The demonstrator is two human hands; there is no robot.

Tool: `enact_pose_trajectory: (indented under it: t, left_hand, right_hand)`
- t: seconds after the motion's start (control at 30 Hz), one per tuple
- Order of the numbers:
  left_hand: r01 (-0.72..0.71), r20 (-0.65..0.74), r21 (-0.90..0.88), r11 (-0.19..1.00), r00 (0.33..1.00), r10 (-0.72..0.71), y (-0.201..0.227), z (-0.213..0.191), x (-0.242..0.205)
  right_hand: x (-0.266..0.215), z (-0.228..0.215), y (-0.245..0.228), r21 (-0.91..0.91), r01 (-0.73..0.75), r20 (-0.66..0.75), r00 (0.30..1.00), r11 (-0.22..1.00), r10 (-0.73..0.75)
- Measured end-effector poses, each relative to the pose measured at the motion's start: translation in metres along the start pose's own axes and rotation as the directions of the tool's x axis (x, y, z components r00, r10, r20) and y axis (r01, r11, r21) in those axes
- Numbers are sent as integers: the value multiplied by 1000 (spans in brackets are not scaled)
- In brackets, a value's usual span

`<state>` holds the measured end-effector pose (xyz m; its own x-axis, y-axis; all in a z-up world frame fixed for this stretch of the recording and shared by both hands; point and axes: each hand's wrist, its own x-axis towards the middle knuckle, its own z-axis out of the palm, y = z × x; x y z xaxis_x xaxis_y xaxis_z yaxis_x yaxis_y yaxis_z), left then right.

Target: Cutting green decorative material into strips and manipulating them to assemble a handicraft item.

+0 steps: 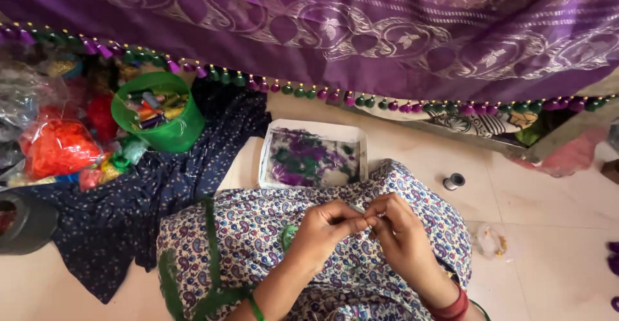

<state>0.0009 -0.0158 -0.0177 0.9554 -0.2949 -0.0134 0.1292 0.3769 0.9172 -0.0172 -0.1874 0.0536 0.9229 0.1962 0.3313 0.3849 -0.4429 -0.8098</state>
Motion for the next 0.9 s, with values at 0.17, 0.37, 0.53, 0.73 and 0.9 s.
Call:
enact_pose_trajectory:
  t: [0.17,0.37,0.53,0.73,0.9]
  left_hand:
    - [14,74,235,972,997,-33,30,19,-6]
    - [-19,36,397,918,999,5,25,28,-8]
    - [-70,98,308,949,994,42,18,28,-11]
    - [-5,42,156,988,999,-1,14,21,-9]
    - [-23,25,356,934,1000,16,27,24,-10]
  right_hand:
    - [-3,1,-2,-41,51,-34,998,998,-52]
    - [-9,5,7,-8,60,-63,996,998,-60]
    - [-19,13,43,542,-372,144,925,753,352]
    - [-13,8,35,854,-313,215,940,415,264]
    - [-12,1,25,317,39,-19,999,948,-34]
